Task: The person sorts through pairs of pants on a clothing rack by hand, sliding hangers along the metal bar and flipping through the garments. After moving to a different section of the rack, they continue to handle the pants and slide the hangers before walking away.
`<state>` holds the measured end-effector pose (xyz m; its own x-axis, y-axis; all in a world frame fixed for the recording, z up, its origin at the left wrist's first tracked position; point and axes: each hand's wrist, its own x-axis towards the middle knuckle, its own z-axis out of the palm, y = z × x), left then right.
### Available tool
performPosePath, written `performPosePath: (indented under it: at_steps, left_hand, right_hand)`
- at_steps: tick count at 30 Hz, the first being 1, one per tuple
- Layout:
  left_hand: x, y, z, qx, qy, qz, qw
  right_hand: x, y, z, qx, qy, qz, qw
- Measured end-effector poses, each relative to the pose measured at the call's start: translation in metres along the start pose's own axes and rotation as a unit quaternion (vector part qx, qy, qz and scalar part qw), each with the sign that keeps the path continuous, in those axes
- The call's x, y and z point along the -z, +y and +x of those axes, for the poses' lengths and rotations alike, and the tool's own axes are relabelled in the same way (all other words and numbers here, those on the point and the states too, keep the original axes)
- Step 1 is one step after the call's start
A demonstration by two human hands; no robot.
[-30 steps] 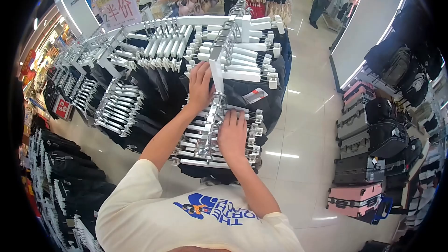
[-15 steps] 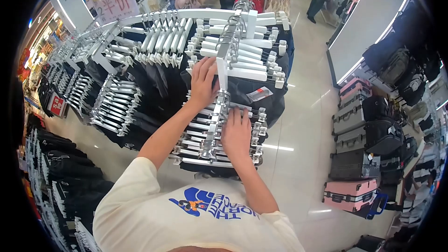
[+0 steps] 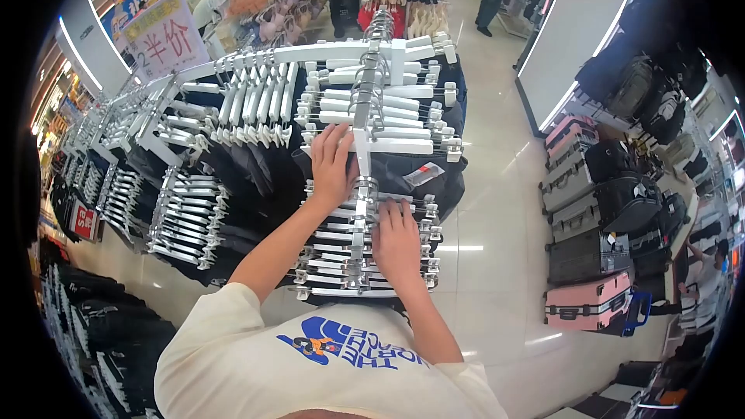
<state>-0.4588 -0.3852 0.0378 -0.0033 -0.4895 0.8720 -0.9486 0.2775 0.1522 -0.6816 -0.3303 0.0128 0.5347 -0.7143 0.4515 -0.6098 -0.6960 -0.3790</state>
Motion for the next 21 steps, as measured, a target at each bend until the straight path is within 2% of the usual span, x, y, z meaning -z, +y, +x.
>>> performPosePath:
  at_steps: [11,21]
  left_hand:
    - [-0.0089,-0.0048,-0.0061,0.017,0.005,0.001,1.000]
    - [-0.0112,-0.0075,-0.0051,0.009,0.009,0.000,1.000]
  right_hand:
    - [0.0025,-0.0043,-0.0060,-0.035,0.002,0.018,0.999]
    - [0.0071,-0.0050,-0.0013,-0.029,-0.009,0.020,0.999]
